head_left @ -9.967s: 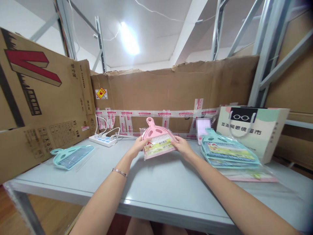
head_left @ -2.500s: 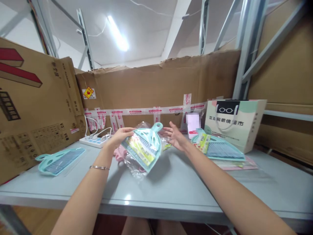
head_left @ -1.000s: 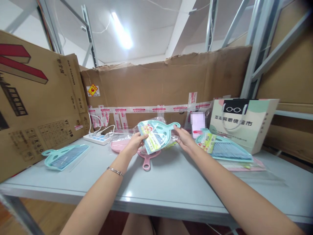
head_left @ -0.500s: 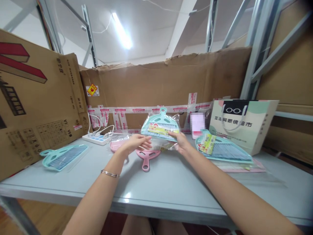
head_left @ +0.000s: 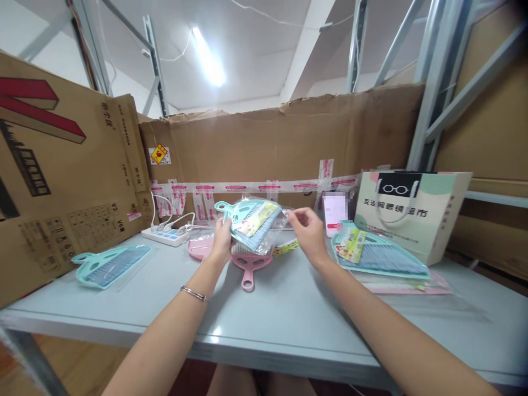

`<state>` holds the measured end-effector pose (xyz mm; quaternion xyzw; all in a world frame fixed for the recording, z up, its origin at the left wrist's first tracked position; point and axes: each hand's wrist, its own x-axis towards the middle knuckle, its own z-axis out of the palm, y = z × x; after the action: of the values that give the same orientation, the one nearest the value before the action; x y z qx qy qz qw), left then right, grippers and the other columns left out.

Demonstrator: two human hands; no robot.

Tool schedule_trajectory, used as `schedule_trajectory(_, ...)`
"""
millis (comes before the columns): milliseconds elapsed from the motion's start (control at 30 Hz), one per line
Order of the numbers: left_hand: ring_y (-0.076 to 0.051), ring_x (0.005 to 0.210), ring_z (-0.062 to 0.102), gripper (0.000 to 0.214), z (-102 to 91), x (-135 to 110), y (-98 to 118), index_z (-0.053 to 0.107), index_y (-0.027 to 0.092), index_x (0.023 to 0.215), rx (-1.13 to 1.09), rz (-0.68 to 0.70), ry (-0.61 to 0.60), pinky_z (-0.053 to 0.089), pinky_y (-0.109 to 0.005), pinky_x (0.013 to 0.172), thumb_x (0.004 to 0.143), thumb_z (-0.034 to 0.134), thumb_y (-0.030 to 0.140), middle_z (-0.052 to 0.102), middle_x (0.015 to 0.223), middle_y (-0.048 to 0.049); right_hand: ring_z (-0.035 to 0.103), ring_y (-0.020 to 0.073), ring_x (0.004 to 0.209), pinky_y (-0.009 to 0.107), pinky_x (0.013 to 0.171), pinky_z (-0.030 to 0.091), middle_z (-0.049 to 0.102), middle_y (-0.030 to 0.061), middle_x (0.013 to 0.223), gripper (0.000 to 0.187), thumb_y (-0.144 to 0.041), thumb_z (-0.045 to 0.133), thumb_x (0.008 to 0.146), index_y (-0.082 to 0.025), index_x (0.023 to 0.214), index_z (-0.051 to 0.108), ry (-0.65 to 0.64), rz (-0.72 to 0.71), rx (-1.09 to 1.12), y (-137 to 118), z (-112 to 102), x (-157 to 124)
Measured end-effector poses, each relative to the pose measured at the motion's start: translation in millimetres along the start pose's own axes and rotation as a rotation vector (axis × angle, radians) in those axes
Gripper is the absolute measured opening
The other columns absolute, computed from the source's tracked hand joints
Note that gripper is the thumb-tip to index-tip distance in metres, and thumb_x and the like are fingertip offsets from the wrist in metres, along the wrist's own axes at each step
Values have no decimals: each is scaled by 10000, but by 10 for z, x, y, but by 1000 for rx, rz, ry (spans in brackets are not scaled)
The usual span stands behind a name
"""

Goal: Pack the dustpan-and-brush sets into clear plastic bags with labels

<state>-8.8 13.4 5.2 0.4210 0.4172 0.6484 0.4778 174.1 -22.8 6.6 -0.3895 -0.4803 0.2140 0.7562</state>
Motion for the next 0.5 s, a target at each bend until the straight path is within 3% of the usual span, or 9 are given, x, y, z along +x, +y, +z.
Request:
schedule_trajectory(67, -72, 489, 514, 328, 23, -17, -15, 423, 258, 1045, 7, 52, 6, 361, -176, 440, 770, 533, 400, 559, 711, 50, 512, 92, 545, 203, 566, 411, 589, -23, 565, 159, -292, 705, 629, -169, 640, 604, -195, 146, 32, 44, 57, -40)
schedule_trajectory(133, -67, 461, 491, 361, 61, -62, -16, 409, 259, 1046, 42, 89, -17, 337, -172, 422, 762, 537, 441, 544, 684, 56, 508, 92, 507, 203, 515, 393, 598, -22, 544, 156, -283, 702, 621, -157, 636, 612, -288, 350, 106, 109, 102, -78)
schedule_trajectory(267, -62, 377, 424, 383, 86, -105, 1, 450, 223, 917, 136, 103, -116, 287, -178, 378, 743, 511, 558, 481, 568, 71, 510, 84, 471, 188, 450, 366, 611, -29, 556, 62, -192, 647, 639, -159, 656, 598, -255, 679, 258, 211, 79, -86)
schedule_trajectory(400, -45, 307, 258, 392, -5, 9, 1, 492, 180, 691, 211, 227, -34, 188, -192, 354, 754, 479, 566, 315, 408, 94, 508, 84, 441, 183, 424, 371, 592, -42, 513, 63, -148, 620, 629, -169, 614, 562, -182, 718, 280, 205, 35, -40)
schedule_trajectory(500, -63, 313, 292, 369, -98, 133, 7, 468, 179, 596, 212, 253, 65, 214, -200, 369, 765, 489, 507, 301, 348, 88, 520, 88, 451, 185, 426, 395, 594, -48, 520, 82, -164, 627, 630, -179, 610, 548, -162, 684, 287, 179, 66, -37)
